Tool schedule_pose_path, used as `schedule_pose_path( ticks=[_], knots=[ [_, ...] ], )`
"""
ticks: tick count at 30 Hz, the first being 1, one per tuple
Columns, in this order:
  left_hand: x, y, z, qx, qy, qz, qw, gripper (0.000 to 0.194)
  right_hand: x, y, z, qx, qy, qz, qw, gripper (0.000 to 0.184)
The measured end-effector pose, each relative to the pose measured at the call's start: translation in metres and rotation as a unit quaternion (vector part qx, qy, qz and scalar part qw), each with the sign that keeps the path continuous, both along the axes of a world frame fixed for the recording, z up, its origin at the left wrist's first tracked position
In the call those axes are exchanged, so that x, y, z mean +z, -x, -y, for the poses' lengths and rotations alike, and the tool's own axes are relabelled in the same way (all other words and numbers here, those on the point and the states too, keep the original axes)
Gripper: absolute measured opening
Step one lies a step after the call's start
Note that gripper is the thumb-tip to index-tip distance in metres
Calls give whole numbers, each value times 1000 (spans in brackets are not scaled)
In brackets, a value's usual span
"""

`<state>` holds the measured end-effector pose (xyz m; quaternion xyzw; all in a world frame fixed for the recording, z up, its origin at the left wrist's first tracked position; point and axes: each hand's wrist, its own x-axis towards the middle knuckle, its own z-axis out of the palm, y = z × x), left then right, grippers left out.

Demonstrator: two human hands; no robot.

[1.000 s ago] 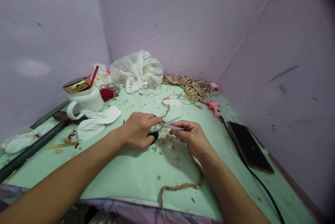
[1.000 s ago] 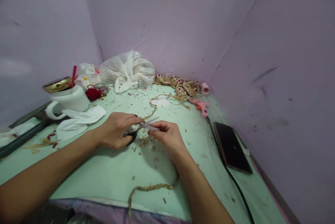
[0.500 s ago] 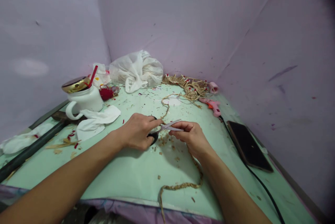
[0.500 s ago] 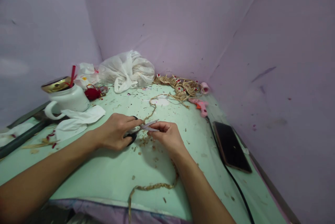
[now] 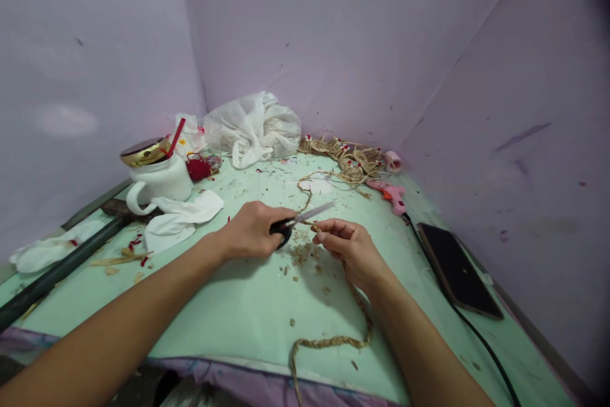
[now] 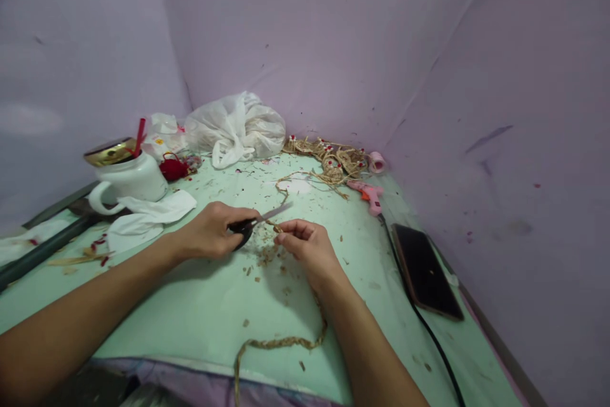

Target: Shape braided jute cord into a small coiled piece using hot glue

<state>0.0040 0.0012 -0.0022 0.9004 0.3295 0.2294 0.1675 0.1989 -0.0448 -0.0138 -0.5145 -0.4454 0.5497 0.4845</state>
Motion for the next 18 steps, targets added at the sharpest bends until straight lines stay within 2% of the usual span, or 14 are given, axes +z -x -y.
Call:
schedule_pose_path(
  ticks=[3, 6, 14, 18],
  knots=[
    [-3, 0, -5, 87, 9, 67, 994, 23, 1, -2, 1, 9, 30, -8, 999, 26],
    [-4, 0, -8, 134, 9, 80, 988, 19, 1, -5, 0, 25, 69, -36, 997, 34],
    [-2, -2, -4, 171, -26, 28, 985, 29, -2, -3, -1, 11, 70, -57, 996, 25],
    [-1, -2, -3, 147, -41, 4, 988, 27, -1, -2, -2, 8, 68, -69, 995, 28]
  ],
)
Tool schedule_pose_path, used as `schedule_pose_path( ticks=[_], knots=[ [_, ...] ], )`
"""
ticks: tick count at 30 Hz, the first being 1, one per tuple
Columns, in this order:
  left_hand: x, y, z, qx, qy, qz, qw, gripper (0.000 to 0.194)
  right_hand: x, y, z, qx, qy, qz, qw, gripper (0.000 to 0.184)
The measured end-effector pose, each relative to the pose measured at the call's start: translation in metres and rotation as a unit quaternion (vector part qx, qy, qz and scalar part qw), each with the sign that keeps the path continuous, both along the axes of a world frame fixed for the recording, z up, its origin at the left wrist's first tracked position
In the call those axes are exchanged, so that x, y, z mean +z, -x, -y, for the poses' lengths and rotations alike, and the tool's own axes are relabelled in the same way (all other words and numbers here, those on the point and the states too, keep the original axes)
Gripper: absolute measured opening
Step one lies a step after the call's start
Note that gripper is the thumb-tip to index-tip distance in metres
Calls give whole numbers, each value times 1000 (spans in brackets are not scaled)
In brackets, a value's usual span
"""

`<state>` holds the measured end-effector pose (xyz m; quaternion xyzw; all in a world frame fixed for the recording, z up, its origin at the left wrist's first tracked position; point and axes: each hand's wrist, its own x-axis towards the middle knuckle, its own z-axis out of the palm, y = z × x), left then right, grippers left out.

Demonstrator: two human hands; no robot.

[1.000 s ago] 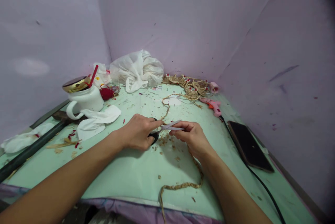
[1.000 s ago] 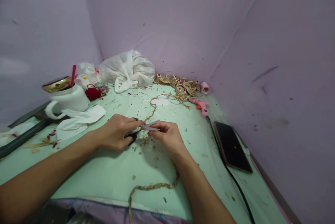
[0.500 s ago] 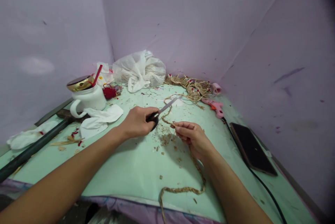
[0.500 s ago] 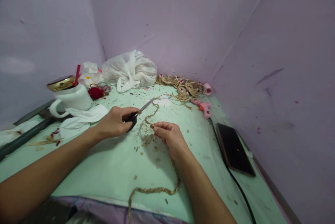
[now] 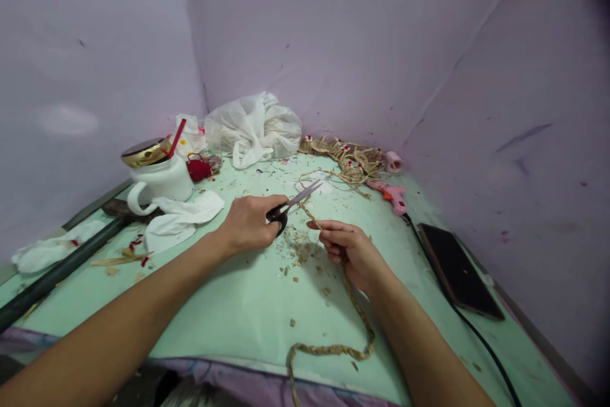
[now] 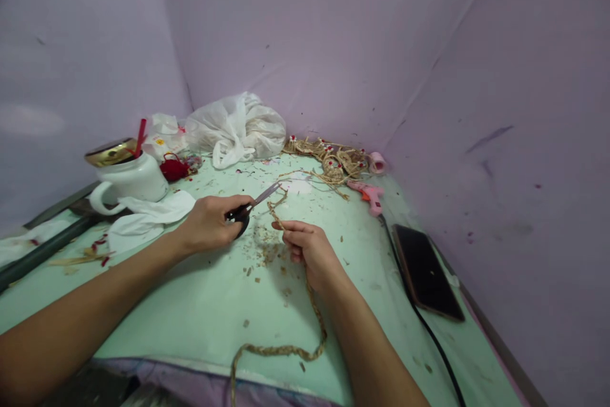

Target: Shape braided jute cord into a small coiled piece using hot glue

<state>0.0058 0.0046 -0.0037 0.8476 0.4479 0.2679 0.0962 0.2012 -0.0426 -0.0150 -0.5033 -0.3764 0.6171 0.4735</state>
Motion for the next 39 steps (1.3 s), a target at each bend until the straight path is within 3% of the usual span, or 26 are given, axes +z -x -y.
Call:
schedule_pose_path(
  ticks=[15, 22, 30, 39],
  knots=[
    [-4, 4, -1, -30, -30, -32, 999, 35, 2, 0, 2, -32, -48, 11, 998, 31],
    [-4, 4, 0, -100, -101, -165, 976, 53, 0, 0, 2, -74, -69, 29, 994, 33],
    [-9, 5, -2, -58, -85, -177, 979, 50, -4, 1, -1, -120, -96, 84, 984, 36],
    [-9, 6, -4, -66, -58, -156, 984, 48, -2, 0, -1, -155, -112, 108, 976, 32]
  ],
)
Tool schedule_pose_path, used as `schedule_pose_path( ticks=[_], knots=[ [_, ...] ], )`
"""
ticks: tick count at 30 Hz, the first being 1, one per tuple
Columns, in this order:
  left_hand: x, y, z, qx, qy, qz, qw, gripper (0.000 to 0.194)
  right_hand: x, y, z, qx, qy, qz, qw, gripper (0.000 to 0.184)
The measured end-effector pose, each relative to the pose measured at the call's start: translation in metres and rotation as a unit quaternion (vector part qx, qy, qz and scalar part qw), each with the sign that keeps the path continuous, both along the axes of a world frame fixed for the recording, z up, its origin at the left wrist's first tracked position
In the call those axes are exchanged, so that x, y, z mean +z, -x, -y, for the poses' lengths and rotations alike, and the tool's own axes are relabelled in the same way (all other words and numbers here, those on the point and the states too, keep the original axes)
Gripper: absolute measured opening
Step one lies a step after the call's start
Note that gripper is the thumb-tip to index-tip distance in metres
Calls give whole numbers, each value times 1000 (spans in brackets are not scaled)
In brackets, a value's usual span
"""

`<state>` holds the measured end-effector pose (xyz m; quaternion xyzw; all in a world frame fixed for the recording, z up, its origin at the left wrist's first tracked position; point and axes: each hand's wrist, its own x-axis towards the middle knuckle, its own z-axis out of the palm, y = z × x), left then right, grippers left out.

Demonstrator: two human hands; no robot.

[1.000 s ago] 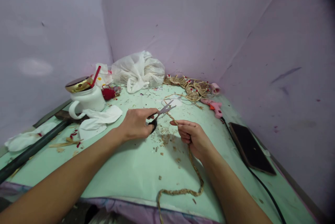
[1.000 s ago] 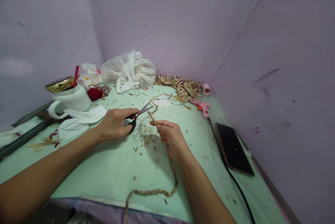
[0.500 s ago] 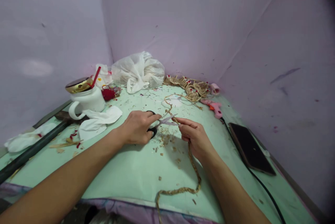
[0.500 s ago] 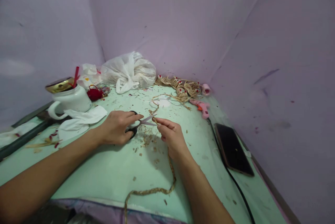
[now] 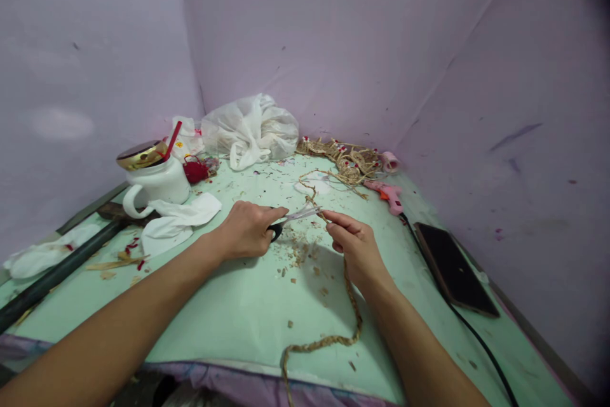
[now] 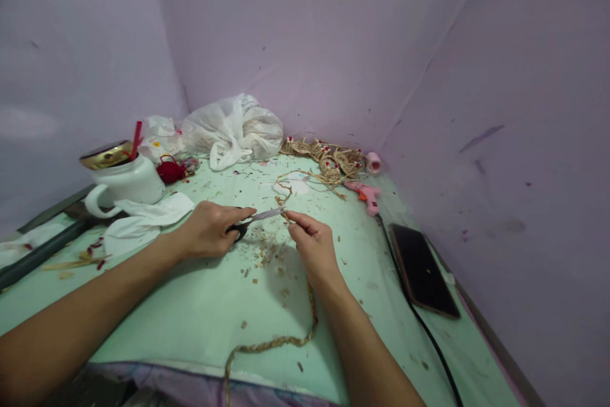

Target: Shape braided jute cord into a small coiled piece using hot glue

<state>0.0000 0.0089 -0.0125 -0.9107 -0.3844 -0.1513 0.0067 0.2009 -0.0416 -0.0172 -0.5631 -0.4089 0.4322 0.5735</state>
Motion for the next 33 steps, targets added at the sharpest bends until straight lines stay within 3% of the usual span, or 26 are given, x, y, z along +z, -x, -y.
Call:
schedule_pose_path(
  ticks=[8, 11, 13, 16, 18, 20, 24, 27, 30, 33],
  knots=[
    [1, 1, 0, -17, 94, 116, 989, 35, -1, -1, 0, 12, 6, -2, 1000, 32],
    [0, -4, -2, -4, 168, 224, 960, 26, -1, -1, 0, 23, 7, -8, 1000, 30],
    [0, -10, -2, 36, 282, 331, 900, 23, -1, 0, 1, 34, 8, -14, 999, 30],
    [1, -18, -1, 107, 462, 461, 750, 33, -2, 1, 3, 72, 1, -7, 997, 30],
    [2, -22, 1, 120, 537, 523, 651, 35, -3, 2, 5, 113, -13, 8, 993, 28],
    [3, -24, 2, 110, 570, 563, 588, 30, -4, 4, 8, 161, -20, 25, 986, 26],
    [5, -23, 0, 89, 572, 626, 523, 24, -4, 8, 13, 248, 17, 53, 967, 26],
    [8, -18, -4, 63, 567, 672, 473, 26, -4, 10, 13, 276, 44, 60, 958, 27],
    [12, -12, -7, 47, 538, 699, 468, 27, -4, 11, 12, 278, 47, 72, 957, 17],
    [15, -7, -10, 46, 506, 710, 488, 30, -5, 11, 10, 268, 46, 85, 959, 12]
  ],
)
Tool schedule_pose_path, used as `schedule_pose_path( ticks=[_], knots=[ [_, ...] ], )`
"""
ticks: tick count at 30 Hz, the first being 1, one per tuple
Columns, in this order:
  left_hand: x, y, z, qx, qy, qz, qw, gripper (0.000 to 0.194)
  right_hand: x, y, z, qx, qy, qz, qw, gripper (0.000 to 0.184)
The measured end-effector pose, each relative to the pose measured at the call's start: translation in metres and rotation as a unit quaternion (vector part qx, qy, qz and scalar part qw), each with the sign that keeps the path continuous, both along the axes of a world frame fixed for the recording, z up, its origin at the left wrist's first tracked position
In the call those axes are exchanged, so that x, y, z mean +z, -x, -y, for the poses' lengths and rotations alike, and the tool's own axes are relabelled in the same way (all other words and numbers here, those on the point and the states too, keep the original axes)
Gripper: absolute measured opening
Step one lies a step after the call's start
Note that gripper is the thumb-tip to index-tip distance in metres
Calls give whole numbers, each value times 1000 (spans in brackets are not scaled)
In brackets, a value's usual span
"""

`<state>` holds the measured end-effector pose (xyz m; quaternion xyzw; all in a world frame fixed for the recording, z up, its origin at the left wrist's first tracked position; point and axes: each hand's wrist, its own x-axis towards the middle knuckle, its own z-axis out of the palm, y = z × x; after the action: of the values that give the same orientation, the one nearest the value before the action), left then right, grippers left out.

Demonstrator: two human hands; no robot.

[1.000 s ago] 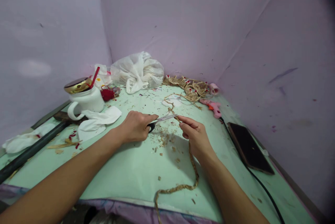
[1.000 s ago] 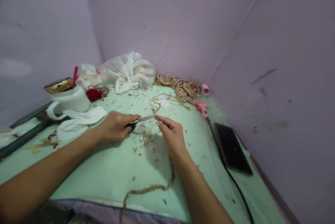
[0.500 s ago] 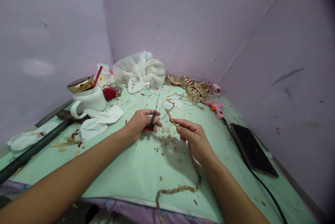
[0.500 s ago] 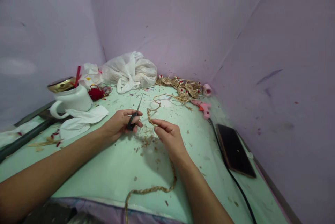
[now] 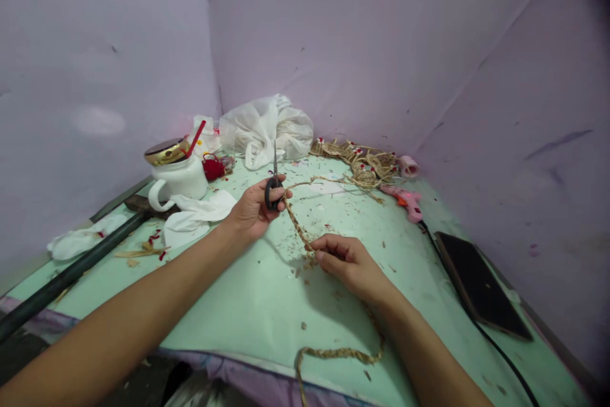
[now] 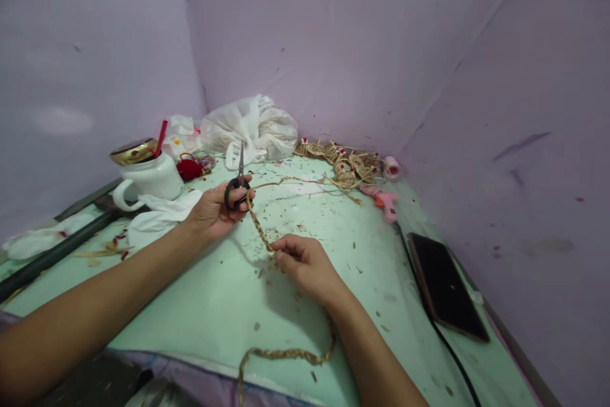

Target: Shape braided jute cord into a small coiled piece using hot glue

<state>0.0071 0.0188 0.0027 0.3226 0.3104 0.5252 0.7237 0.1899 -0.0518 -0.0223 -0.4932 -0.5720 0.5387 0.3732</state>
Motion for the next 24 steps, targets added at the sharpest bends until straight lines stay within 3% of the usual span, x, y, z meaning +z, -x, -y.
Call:
schedule_pose_path(
  ticks=[9, 12, 16, 18, 21, 24],
  knots=[
    [4, 7, -5, 62, -53, -31, 996, 39, 0, -5, -3, -2, -9, 19, 1000, 15],
    [4, 8, -5, 46, -71, -41, 996, 41, 5, -6, -1, 0, 2, 7, 1000, 16],
    [3, 6, -2, -6, -100, -57, 993, 46, 10, -8, 5, 62, 67, -74, 993, 30],
    [2, 3, 0, -26, -116, -61, 991, 46, 10, -9, 8, 114, 139, -147, 973, 38],
    [-1, -1, 3, -52, -136, -56, 988, 45, 9, -5, 11, 206, 251, -246, 913, 41],
    [-4, -5, 4, -72, -145, -48, 986, 43, 7, 3, 11, 217, 290, -321, 875, 40]
  ],
)
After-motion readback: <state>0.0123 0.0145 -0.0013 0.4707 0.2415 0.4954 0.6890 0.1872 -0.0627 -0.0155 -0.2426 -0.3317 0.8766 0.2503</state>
